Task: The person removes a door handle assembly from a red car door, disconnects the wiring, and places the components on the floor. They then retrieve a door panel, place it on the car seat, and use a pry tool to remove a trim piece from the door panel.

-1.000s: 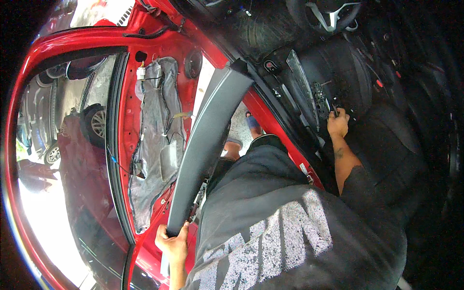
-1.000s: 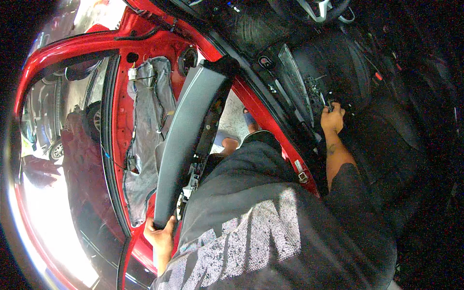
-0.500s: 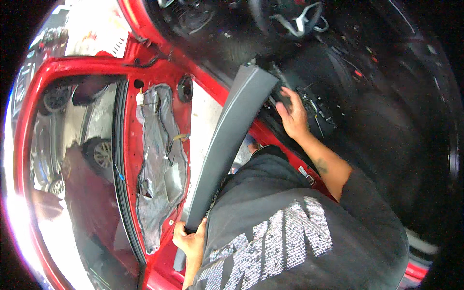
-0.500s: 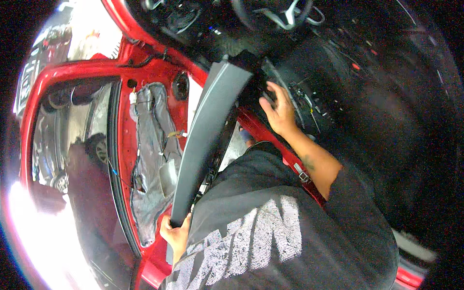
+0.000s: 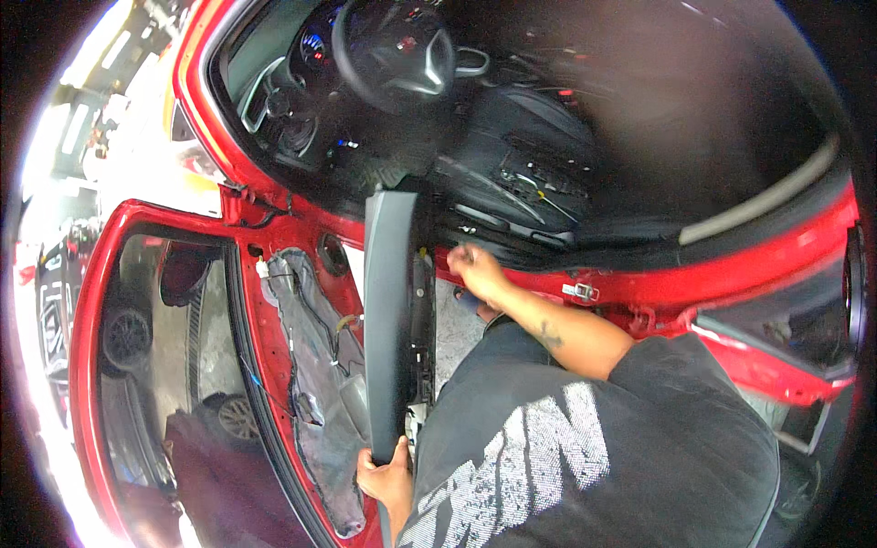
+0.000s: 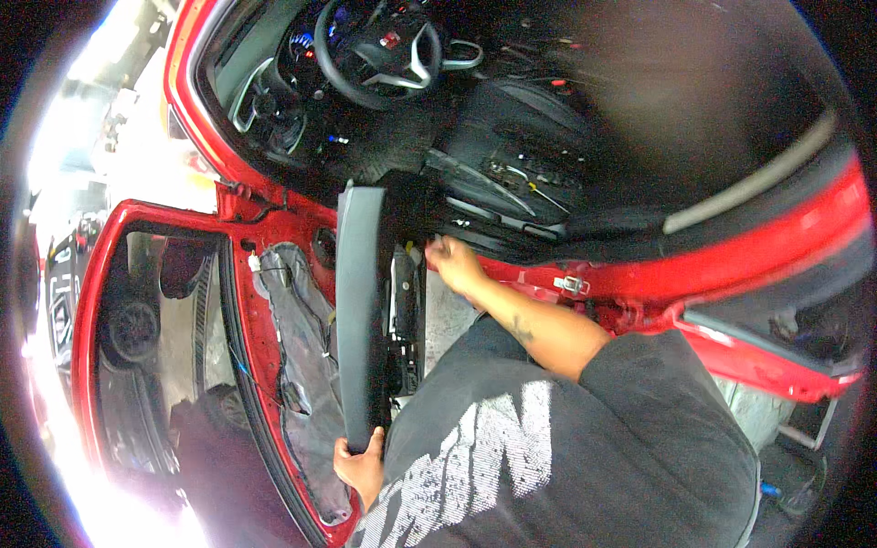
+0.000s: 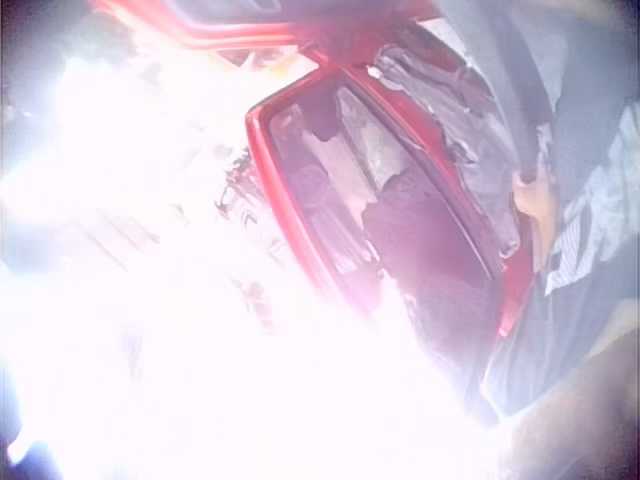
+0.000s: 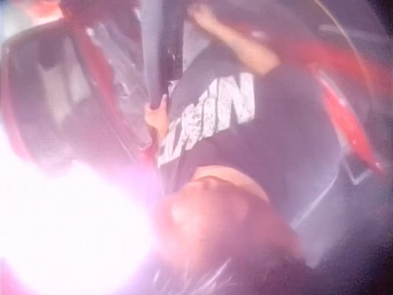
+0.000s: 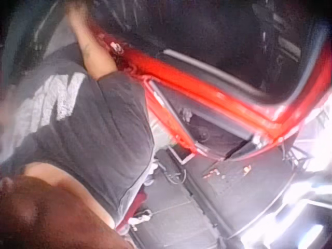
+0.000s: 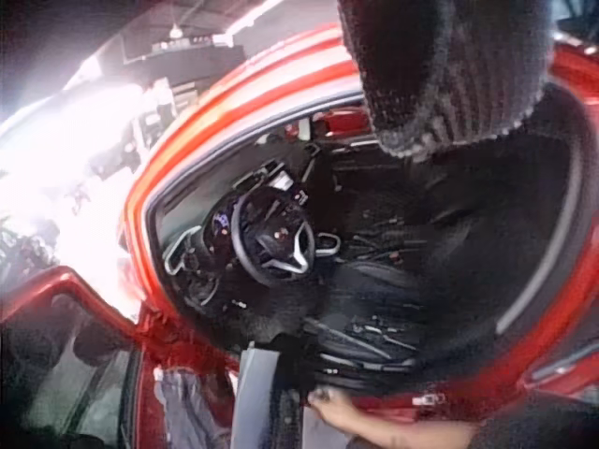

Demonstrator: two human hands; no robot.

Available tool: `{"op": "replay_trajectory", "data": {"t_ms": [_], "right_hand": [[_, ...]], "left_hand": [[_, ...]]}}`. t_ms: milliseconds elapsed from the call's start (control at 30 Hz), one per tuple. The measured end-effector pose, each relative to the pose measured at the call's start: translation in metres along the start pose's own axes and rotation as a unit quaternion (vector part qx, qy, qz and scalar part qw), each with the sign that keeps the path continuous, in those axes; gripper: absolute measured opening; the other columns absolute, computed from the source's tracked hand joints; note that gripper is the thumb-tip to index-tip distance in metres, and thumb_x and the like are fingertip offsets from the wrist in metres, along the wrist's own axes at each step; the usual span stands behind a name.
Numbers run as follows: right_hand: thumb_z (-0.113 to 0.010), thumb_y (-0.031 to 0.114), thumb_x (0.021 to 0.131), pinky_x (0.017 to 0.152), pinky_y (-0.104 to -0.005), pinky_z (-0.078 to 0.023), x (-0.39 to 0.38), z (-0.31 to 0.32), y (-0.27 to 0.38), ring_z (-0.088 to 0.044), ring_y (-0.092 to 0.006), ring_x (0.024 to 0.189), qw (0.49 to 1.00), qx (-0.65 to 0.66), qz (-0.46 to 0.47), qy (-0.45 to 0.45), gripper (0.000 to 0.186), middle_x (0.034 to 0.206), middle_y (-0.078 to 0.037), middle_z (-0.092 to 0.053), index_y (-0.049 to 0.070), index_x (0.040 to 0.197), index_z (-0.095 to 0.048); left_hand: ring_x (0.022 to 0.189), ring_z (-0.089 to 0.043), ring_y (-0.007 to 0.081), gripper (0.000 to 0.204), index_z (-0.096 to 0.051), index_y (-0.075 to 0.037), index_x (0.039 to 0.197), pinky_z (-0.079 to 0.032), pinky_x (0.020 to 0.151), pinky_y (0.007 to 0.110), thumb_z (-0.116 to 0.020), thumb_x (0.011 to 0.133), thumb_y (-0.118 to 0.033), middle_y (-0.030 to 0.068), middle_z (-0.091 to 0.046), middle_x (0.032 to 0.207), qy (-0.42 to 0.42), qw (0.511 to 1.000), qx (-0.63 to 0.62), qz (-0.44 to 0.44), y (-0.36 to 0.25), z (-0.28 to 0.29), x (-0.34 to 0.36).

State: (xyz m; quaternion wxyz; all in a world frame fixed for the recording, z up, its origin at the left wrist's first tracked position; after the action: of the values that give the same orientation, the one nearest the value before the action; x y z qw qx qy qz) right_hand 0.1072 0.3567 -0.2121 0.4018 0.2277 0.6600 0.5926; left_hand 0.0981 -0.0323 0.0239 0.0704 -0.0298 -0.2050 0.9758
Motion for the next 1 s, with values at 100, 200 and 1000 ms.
{"op": "replay_trajectory", "data": {"t_ms": [100, 200, 1000], "right_hand": [[-0.066, 0.038, 0.107, 0.075, -0.0356, -0.054, -0.109, 0.015, 0.002, -0.065, -0.0128, 0.078, 0.989, -0.068, -0.085, 0.102, 0.034, 0.091, -0.004, -0.074, 0.005, 0.102, -0.072], [-0.067, 0.039, 0.106, 0.075, -0.0359, -0.056, -0.207, 0.034, -0.008, -0.068, -0.0151, 0.078, 0.974, -0.175, -0.062, 0.133, 0.036, 0.088, -0.005, -0.076, 0.004, 0.106, -0.073], [-0.069, 0.042, 0.100, 0.089, -0.0469, -0.058, -0.616, 0.206, -0.042, -0.076, -0.0330, 0.104, 0.967, -0.204, 0.024, 0.148, 0.044, 0.114, -0.016, -0.079, 0.007, 0.126, -0.071]], "left_hand": [[0.059, -0.057, 0.0239, 0.050, -0.059, -0.004, 0.072, -0.047, 0.061, 0.043, -0.101, 0.066, -0.028, 0.0093, -0.063, 0.065, 0.002, 0.999, -0.039, 0.013, 0.036, -0.002, -0.030], [0.062, -0.058, 0.0228, 0.043, -0.064, -0.002, 0.078, -0.049, 0.065, 0.043, -0.099, 0.070, -0.024, 0.0107, -0.068, 0.071, 0.035, 0.987, -0.159, 0.016, 0.074, -0.003, -0.058], [0.075, -0.068, 0.0253, 0.032, -0.068, 0.003, 0.089, -0.054, 0.073, 0.042, -0.093, 0.076, -0.013, 0.0140, -0.076, 0.086, 0.140, 0.981, -0.127, -0.046, 0.219, 0.031, -0.321]]}}
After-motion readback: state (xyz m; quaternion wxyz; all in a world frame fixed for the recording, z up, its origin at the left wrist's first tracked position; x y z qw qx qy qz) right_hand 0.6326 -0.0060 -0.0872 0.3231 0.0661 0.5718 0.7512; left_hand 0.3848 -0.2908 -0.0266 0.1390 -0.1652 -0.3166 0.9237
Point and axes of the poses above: each hand's wrist, its own x-axis towards the middle knuckle, its own z-axis out of the back of the hand, y = z × x, the point moved 1 cm from there along x, towards the middle knuckle
